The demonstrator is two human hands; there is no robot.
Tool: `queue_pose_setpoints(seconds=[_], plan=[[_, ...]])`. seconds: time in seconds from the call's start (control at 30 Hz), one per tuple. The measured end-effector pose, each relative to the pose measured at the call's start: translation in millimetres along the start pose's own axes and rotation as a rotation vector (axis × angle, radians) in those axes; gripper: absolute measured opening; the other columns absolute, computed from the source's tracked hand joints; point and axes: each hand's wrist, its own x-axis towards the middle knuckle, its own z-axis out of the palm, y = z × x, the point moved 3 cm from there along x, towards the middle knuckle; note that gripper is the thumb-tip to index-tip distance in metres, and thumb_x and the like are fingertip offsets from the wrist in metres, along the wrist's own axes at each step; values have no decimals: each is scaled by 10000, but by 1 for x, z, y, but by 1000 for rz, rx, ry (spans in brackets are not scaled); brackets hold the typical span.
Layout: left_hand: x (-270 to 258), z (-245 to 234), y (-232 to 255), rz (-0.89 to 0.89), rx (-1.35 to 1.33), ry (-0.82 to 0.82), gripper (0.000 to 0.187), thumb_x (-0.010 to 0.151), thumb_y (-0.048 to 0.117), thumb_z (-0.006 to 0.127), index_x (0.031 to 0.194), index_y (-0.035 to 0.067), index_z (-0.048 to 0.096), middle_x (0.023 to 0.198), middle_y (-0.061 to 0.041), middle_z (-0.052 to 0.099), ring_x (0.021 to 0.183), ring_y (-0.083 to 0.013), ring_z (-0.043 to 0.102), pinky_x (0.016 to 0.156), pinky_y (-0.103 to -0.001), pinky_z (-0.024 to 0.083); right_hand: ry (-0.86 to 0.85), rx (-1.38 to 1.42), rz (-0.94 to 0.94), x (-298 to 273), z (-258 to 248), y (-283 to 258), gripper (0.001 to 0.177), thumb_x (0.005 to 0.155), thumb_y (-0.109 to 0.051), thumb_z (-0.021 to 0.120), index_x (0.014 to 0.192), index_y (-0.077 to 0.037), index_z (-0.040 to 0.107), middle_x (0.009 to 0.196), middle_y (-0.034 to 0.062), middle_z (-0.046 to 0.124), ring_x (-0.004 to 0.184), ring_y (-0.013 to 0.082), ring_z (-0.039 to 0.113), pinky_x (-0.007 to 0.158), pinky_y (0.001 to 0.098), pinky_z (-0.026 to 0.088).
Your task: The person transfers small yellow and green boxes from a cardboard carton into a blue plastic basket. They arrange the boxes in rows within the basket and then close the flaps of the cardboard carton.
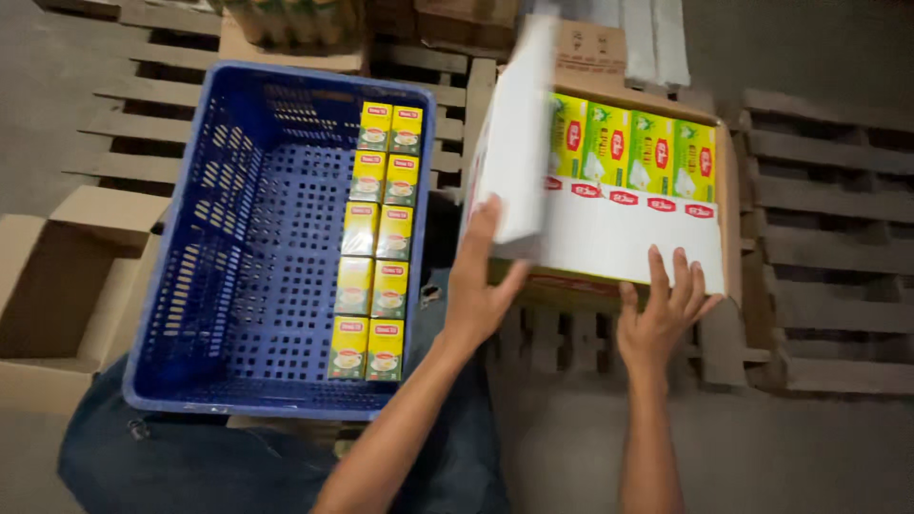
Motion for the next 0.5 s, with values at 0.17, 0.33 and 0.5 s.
queue_pose_setpoints(seconds=[0.17, 0.33, 0.5], plan=[[-6, 11, -20, 461, 833, -246, 734, 975, 621, 767, 1621, 325, 583, 1666, 13, 585, 1570, -282, 494, 1274, -695, 259, 53, -22, 18, -5, 15, 15, 727, 1142, -657, 484, 1673, -163, 531, 1725, 169, 443, 1608, 430, 327, 1286, 669, -46], [-8, 10, -13, 557, 965, -222, 604, 1070, 650, 594, 1615, 391, 582, 1635, 23, 599, 1548, -291, 513, 1250, -761, 223, 122, 120, 88, -10, 11, 9, 692, 1090, -614, 624, 1606, -156, 569, 1696, 141, 487, 1624, 421, 324, 1312, 651, -23], [0, 6, -16, 627, 1021, -238, 457, 1105, 564, 588, 1546, 452, 640, 1532, 16, 681, 1455, -299, 602, 1219, -768, 265, 211, 246, 141, -20, 17, 2, 655, 1029, -422, 766, 1573, -136, 539, 1696, 205, 453, 1637, 499, 234, 1302, 753, 5]])
